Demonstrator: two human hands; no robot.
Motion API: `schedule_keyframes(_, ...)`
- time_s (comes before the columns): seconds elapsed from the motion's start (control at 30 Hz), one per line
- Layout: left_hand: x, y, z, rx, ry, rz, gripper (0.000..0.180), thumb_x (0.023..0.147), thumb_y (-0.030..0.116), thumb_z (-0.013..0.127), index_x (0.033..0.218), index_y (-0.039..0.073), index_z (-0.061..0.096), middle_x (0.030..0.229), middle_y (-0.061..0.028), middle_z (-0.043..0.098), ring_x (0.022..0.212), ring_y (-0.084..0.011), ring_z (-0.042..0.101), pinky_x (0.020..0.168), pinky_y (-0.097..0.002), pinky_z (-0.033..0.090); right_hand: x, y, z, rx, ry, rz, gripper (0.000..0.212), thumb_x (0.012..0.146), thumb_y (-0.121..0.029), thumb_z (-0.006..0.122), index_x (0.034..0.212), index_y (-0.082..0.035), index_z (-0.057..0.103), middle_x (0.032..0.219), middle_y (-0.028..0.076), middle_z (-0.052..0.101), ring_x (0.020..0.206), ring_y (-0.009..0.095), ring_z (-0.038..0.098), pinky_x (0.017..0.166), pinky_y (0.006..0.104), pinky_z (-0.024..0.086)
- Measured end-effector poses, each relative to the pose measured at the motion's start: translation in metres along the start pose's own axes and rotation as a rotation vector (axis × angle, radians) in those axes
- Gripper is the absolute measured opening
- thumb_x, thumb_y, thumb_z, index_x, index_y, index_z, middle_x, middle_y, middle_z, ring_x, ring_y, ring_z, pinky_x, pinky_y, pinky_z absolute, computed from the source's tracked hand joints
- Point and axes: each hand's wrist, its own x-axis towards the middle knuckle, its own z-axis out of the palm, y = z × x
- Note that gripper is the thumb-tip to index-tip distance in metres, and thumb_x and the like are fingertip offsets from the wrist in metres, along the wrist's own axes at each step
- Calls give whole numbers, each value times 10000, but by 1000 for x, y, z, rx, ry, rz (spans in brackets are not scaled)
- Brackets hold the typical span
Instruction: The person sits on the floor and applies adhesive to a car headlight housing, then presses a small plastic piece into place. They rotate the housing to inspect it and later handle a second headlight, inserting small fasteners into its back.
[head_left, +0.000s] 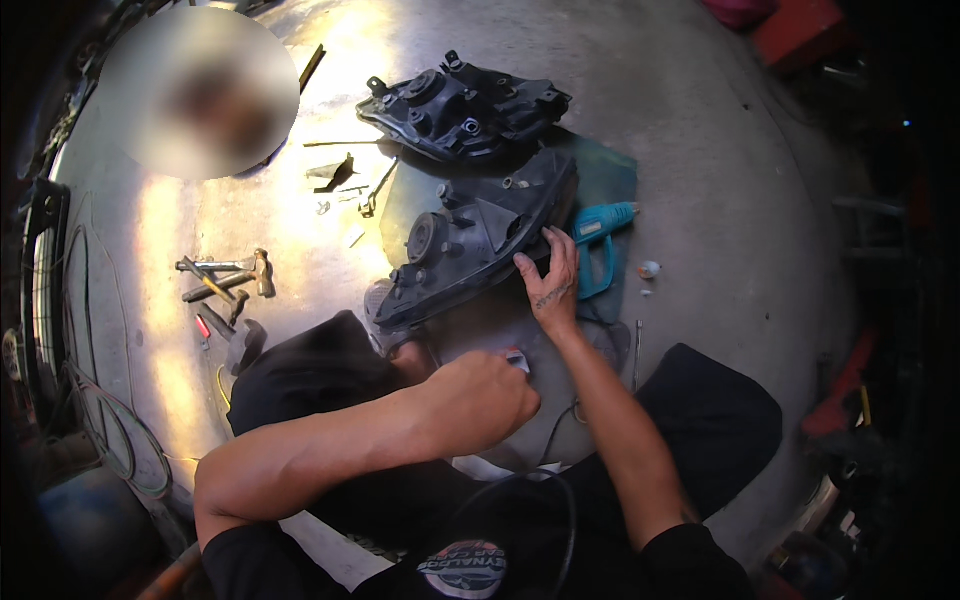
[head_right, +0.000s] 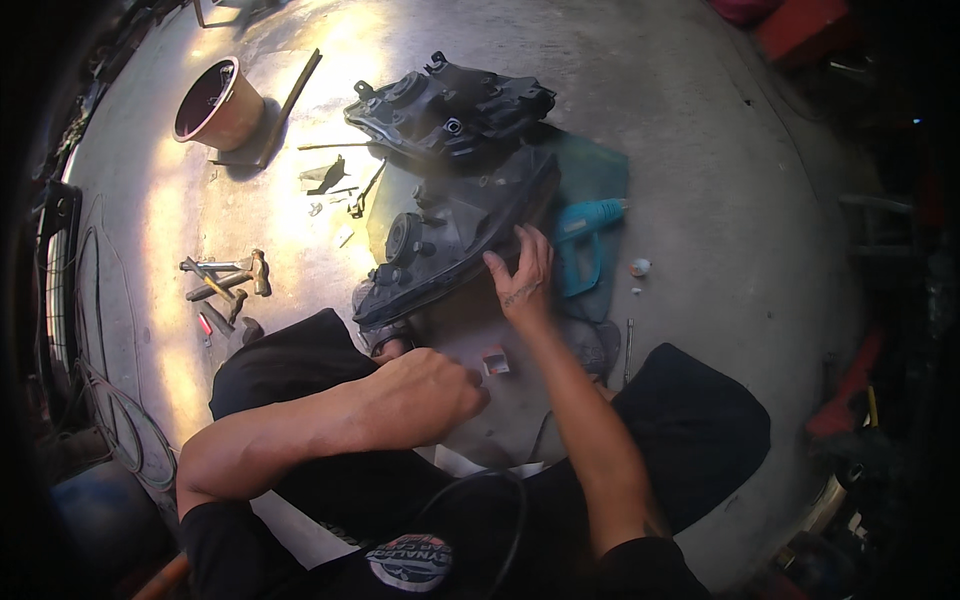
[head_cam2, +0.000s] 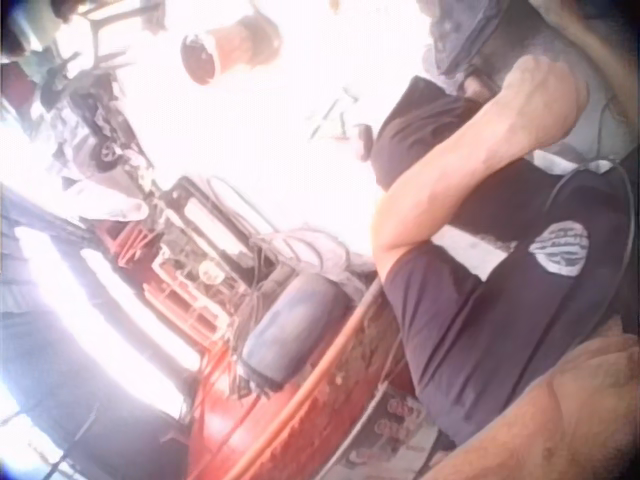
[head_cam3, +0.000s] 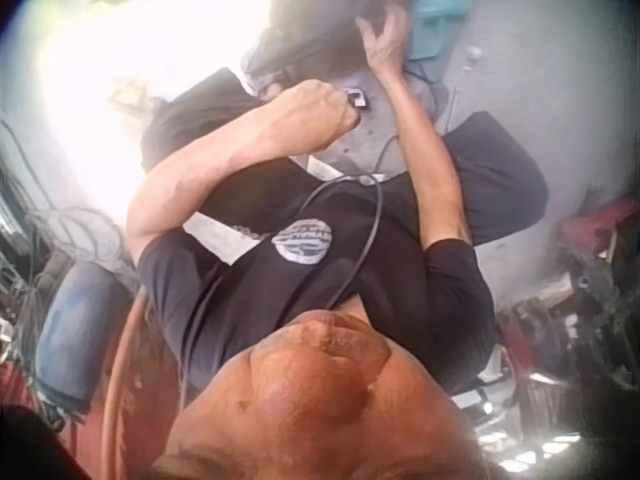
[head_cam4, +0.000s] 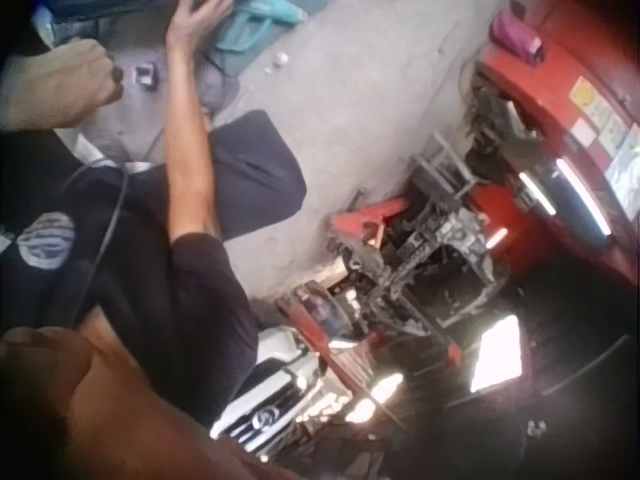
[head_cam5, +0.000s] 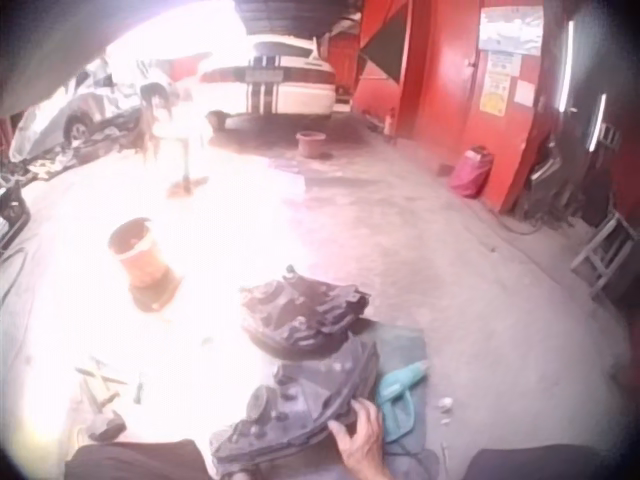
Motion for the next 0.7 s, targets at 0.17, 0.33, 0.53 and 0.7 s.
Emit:
schedule_keyframes(0.17, -11, -1, 11, -40, 13, 35, 78, 781, 66, 682, 844, 28, 707, 886, -137, 718, 845, -310, 749, 722, -422, 603, -18, 7, -7, 65, -20, 76, 634, 923, -335, 779, 1369, 51, 548, 1446, 248, 495, 1341, 431, 482, 1120, 480, 404)
schedule_keyframes(0.33, -24, -2, 12, -54, 37, 36, 82, 784, 74, 680, 851, 33, 707, 905, -133, 716, 850, -305, 746, 718, -418, 601, -30, 18, -6, 68, 13, 130, 616, 941, -313, 775, 1408, 14, 541, 1383, 216, 546, 1221, 329, 582, 965, 400, 523)
schedule_keyframes(0.53, -35, 3, 2, -27, 29, 47, 91, 806, 95, 678, 865, 37, 715, 897, -114, 713, 860, -278, 745, 720, -394, 589, -31, -3, -14, 687, -144, 539, 677, 972, -247, 723, 1521, 0, 414, 1348, 207, 538, 1177, 268, 605, 925, 360, 542)
schedule_keyframes(0.7, -38, 8, 0, -75, 28, 97, 126, 831, 141, 689, 888, 35, 725, 905, -111, 718, 876, -273, 744, 745, -386, 582, -30, 0, -18, 638, -170, 721, 819, 943, -311, 729, 1581, -65, 281, 1200, 170, 623, 1060, 247, 661, 769, 387, 607)
